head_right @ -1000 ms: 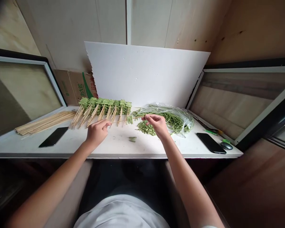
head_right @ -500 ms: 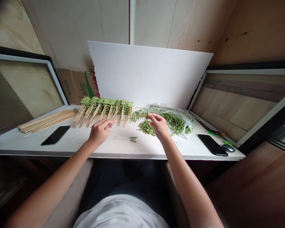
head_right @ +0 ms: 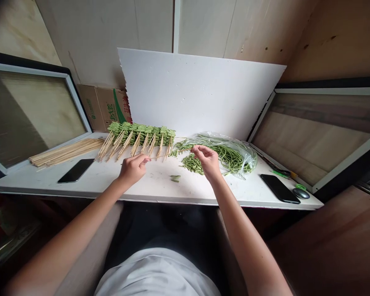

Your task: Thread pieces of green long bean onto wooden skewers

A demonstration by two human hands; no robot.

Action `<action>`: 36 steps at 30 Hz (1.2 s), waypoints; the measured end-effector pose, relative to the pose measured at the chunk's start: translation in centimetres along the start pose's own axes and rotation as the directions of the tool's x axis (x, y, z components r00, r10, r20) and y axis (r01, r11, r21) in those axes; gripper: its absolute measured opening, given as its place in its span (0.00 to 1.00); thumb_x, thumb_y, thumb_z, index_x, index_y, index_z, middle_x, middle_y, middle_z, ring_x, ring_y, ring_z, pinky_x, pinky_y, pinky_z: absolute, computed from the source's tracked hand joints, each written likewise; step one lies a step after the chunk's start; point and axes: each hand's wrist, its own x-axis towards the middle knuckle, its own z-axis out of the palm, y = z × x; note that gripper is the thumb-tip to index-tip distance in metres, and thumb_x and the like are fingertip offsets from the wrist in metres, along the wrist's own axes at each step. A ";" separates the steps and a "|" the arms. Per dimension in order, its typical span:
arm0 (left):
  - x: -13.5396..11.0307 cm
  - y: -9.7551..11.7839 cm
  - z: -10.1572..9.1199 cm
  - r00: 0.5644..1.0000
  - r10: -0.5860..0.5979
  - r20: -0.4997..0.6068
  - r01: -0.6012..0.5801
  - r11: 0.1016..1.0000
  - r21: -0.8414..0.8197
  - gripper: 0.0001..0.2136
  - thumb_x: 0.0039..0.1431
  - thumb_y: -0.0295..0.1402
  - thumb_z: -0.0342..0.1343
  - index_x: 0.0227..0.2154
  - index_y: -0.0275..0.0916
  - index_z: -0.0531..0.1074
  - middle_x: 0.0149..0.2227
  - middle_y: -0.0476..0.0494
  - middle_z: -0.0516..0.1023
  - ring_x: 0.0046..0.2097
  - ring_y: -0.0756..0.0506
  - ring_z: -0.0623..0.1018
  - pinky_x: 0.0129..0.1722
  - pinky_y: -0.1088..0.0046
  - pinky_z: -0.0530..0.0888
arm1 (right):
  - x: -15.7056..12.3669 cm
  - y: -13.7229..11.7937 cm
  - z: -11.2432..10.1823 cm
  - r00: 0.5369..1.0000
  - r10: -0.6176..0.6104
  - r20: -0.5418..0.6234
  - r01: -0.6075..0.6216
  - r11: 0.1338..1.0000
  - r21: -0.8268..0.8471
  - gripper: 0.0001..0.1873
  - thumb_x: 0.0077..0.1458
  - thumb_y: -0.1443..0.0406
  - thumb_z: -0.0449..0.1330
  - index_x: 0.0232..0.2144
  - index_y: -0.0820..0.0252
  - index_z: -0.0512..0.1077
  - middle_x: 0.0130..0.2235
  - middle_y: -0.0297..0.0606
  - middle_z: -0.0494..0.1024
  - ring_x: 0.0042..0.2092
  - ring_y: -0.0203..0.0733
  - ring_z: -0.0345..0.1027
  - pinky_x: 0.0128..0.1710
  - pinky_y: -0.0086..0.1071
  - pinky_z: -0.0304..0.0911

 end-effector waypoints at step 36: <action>-0.2 -2.7 0.3 0.994 -0.087 0.059 0.092 0.992 -0.091 0.13 0.58 0.17 0.49 0.33 0.39 0.77 0.34 0.43 0.83 0.35 0.44 0.81 0.35 0.71 0.75 | -1.5 0.7 2.8 0.999 0.037 -0.025 -0.038 0.999 -0.038 0.18 0.50 0.47 0.73 0.34 0.53 0.82 0.40 0.39 0.83 0.45 0.47 0.75 0.47 0.38 0.67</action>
